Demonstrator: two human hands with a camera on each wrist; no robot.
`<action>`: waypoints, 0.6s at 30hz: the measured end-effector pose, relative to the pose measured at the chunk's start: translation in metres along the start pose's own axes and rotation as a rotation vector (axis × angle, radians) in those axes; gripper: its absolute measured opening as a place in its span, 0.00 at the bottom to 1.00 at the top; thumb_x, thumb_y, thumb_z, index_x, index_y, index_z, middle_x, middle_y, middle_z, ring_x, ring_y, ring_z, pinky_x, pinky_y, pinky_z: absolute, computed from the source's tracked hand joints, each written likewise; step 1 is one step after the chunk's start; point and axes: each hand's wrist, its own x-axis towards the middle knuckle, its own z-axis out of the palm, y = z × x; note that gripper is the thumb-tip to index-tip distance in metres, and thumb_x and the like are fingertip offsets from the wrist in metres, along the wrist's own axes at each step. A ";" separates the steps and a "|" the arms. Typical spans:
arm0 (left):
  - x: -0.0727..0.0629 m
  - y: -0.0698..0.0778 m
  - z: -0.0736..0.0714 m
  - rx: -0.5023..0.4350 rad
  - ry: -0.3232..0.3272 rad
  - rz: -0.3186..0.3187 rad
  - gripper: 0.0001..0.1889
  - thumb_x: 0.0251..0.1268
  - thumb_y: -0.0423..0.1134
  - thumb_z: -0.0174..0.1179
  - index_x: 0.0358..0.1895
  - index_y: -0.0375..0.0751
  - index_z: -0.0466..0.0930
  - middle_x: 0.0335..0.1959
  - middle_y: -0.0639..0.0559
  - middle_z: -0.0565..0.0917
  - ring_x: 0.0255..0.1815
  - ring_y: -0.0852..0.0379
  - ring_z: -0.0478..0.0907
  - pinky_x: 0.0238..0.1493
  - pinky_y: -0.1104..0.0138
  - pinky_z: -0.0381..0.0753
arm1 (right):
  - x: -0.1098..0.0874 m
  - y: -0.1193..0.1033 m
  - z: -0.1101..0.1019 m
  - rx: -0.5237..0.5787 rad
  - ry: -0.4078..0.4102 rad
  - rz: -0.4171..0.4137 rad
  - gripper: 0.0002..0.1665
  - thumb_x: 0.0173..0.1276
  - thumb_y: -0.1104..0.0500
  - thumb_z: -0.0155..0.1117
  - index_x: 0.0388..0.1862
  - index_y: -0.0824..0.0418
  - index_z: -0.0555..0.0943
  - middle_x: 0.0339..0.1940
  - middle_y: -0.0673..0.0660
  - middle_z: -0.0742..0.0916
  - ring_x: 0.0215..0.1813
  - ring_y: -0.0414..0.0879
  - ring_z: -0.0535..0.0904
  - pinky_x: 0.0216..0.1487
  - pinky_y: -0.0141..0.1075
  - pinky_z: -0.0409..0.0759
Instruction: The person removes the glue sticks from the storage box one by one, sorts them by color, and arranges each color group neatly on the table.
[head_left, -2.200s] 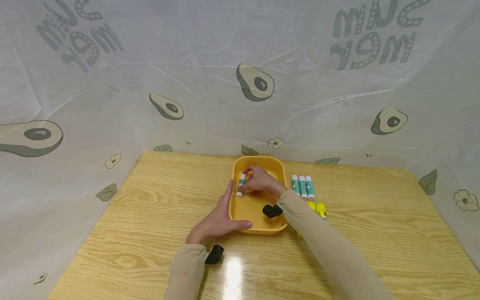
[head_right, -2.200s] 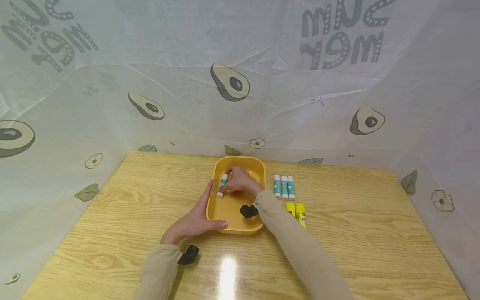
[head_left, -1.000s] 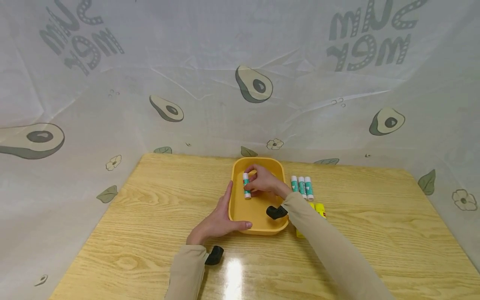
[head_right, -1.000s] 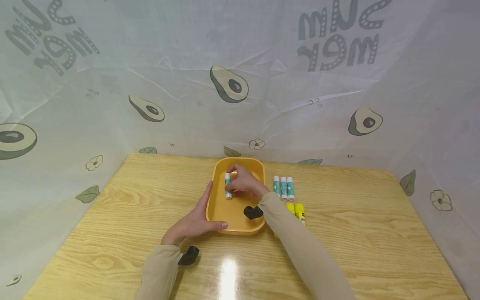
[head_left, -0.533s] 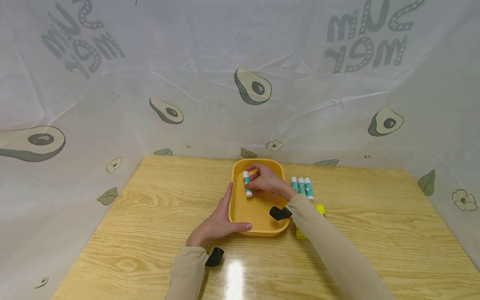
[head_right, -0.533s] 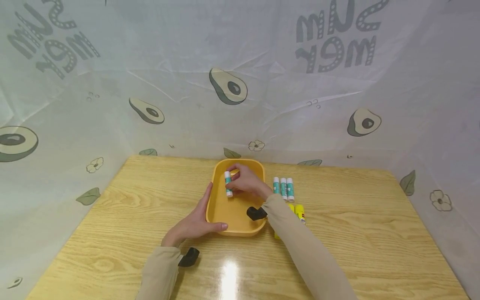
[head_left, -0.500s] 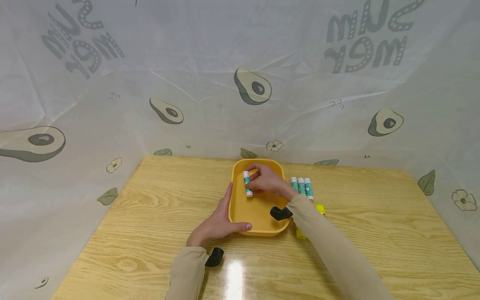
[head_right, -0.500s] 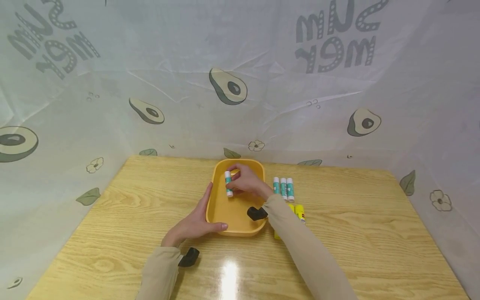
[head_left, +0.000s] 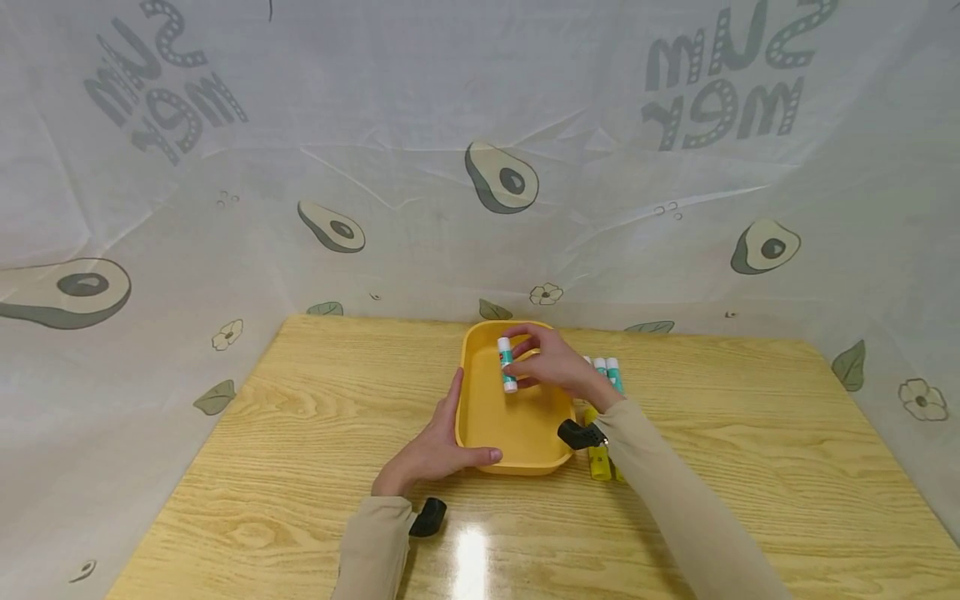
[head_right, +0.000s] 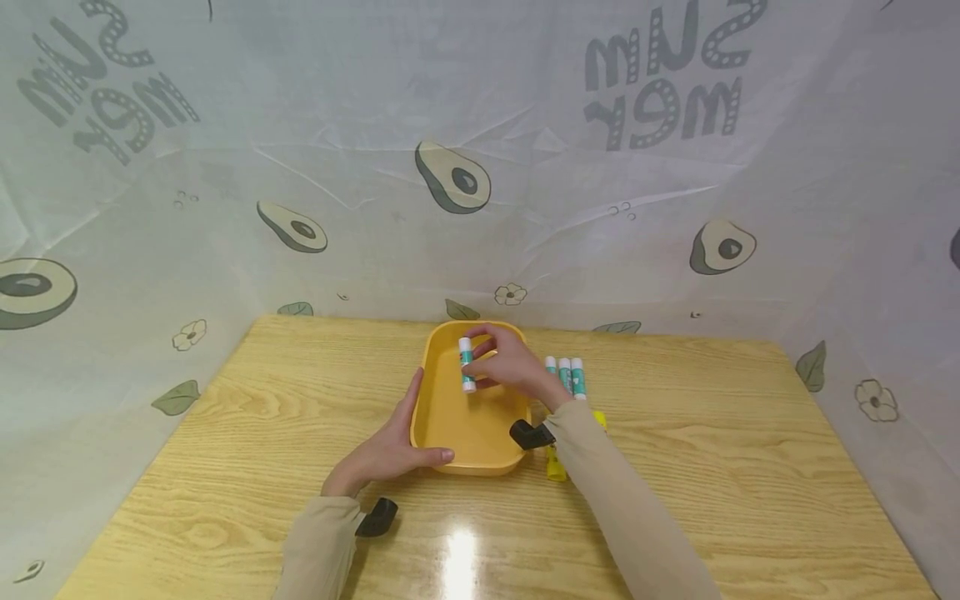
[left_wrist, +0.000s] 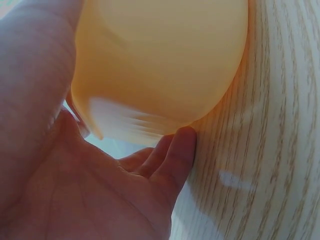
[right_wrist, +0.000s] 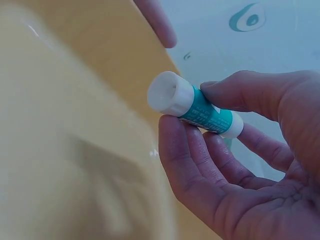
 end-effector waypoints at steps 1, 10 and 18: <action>0.000 0.000 0.000 -0.001 0.000 0.000 0.70 0.52 0.64 0.75 0.82 0.68 0.22 0.86 0.45 0.38 0.86 0.41 0.41 0.80 0.38 0.53 | -0.002 0.000 -0.001 -0.001 0.004 -0.001 0.34 0.67 0.66 0.71 0.70 0.60 0.70 0.52 0.64 0.78 0.42 0.51 0.85 0.48 0.48 0.89; -0.001 0.000 0.001 0.001 0.006 -0.004 0.70 0.52 0.63 0.75 0.82 0.68 0.23 0.86 0.45 0.38 0.86 0.41 0.41 0.80 0.38 0.52 | -0.019 -0.003 -0.010 -0.007 0.026 -0.023 0.35 0.67 0.64 0.71 0.71 0.58 0.70 0.55 0.65 0.77 0.46 0.52 0.85 0.49 0.47 0.89; 0.000 0.000 0.001 -0.004 0.017 -0.001 0.70 0.51 0.61 0.76 0.83 0.65 0.24 0.86 0.45 0.40 0.85 0.41 0.43 0.80 0.39 0.53 | -0.031 -0.002 -0.019 -0.001 0.047 -0.030 0.34 0.69 0.65 0.70 0.72 0.58 0.69 0.57 0.66 0.76 0.47 0.53 0.85 0.49 0.47 0.89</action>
